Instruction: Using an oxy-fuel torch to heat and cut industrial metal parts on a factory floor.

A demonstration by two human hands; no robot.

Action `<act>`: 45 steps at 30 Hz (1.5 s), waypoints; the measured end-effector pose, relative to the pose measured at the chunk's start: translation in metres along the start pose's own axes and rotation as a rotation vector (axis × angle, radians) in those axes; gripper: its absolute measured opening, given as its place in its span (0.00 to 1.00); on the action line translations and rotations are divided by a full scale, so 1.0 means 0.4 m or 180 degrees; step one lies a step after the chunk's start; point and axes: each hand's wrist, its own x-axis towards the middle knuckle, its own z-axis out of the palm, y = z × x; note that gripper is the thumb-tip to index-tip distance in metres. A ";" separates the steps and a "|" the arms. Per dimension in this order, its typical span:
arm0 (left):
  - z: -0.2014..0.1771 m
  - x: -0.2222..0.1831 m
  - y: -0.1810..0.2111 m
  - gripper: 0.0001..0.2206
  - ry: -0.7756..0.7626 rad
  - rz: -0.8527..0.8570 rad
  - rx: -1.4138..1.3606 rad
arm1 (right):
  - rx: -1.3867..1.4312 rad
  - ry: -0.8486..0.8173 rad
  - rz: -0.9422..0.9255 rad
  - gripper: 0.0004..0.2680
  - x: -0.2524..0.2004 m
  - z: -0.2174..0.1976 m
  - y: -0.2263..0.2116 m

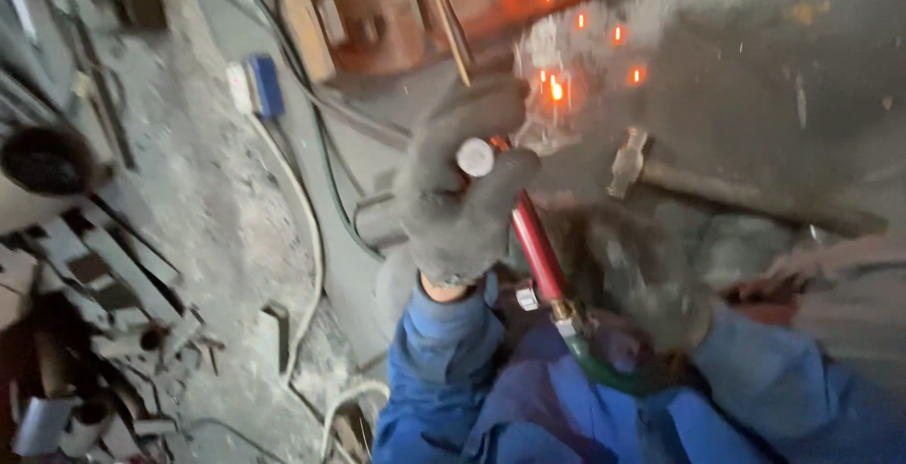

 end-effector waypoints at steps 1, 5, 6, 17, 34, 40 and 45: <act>-0.013 0.006 0.011 0.14 0.0075 0.0067 -0.0025 | -0.2413 0.0821 -0.1609 0.17 0.008 0.013 0.041; -0.081 -0.034 -0.009 0.10 0.0254 0.0715 -0.0219 | 0.0045 0.0912 0.1107 0.11 0.172 -0.045 -0.093; -0.092 -0.040 -0.013 0.08 0.0573 0.0759 -0.0509 | 0.0807 0.1273 0.1327 0.11 0.189 -0.042 -0.087; -0.170 -0.037 -0.017 0.11 0.1051 0.0926 -0.1127 | -0.2226 0.0264 0.1933 0.19 0.255 -0.008 0.251; 0.074 0.005 -0.253 0.11 -0.0256 0.0356 0.0146 | 0.0474 0.0610 0.1595 0.21 0.092 -0.034 -0.344; 0.076 0.022 -0.247 0.13 -0.0686 -0.1254 -0.0153 | 0.0256 0.0611 0.1416 0.15 0.106 -0.029 -0.265; 0.105 0.010 -0.278 0.14 -0.0702 -0.1097 0.0227 | 0.0217 0.0590 0.1554 0.14 0.091 -0.047 -0.212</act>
